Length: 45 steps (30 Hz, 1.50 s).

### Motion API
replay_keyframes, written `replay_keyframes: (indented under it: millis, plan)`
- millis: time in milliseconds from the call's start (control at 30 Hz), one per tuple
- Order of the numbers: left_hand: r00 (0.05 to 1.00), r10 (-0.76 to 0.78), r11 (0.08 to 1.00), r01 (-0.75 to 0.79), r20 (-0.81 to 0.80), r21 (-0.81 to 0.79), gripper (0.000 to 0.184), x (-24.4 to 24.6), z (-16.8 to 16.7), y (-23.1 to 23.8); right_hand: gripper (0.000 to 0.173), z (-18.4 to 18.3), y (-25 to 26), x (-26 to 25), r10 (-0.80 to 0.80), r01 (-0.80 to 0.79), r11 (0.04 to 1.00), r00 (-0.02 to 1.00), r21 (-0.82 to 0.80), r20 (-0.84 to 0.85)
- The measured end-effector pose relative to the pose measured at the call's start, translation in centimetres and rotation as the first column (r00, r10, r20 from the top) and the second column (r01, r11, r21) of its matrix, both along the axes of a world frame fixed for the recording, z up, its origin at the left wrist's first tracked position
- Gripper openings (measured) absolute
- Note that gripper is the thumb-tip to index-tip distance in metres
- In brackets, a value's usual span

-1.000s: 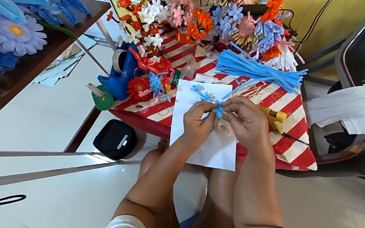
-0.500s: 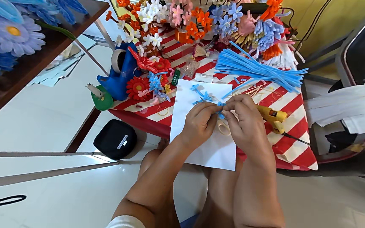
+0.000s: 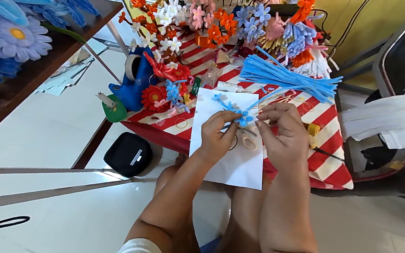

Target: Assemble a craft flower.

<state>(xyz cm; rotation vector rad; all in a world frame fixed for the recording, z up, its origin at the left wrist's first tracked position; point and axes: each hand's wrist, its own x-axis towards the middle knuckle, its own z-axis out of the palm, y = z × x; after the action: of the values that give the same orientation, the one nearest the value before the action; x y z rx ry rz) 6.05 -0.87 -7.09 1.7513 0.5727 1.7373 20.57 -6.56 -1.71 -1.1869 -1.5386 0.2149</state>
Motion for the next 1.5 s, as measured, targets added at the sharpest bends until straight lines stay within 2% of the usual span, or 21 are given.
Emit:
replay_keyframes:
  millis: [133,500,800,1067,1133,1233,1400,1500]
  plan:
    - [0.999,0.024,0.999,-0.023,-0.024,0.043,0.012,0.0,-0.1,0.0,0.011,0.2,-0.1,-0.4,-0.027,0.033,0.997,0.997,-0.067,0.078]
    - [0.972,0.194,0.935,-0.143,-0.133,0.323,0.009,0.1,-0.2,0.3,0.013,0.3,-0.4,-0.3,-0.031,0.046,0.995,0.986,-0.089,0.164]
    - [0.964,0.247,0.897,-0.188,-0.102,0.399,0.007,0.1,-0.4,0.2,0.012,0.3,-0.6,-1.2,-0.146,0.152,0.988,0.960,-0.007,0.240]
    - [0.960,0.274,0.880,-0.223,-0.065,0.420,0.006,0.2,-0.4,0.2,0.011,0.3,-0.5,-1.8,-0.126,0.110,0.991,0.962,0.076,0.243]
    - [0.962,0.266,0.885,-0.219,-0.060,0.411,0.005,0.1,-0.4,0.2,0.011,0.3,-0.6,-1.7,-0.083,0.068,0.995,0.976,0.078,0.201]
    - [0.968,0.247,0.880,-0.207,-0.039,0.427,0.005,-0.1,-0.6,0.1,0.004,0.2,-0.7,-1.2,0.056,-0.054,0.997,0.998,0.061,-0.039]
    - [0.979,0.205,0.858,-0.181,0.001,0.482,0.007,-0.5,-0.6,-0.3,0.015,0.8,-1.1,-0.9,0.222,-0.274,0.956,0.911,-0.108,-0.347]
    - [0.981,0.196,0.850,-0.173,0.006,0.497,0.007,-0.6,-0.5,-0.5,0.015,0.9,-1.2,-1.1,0.283,-0.362,0.926,0.848,-0.102,-0.448]
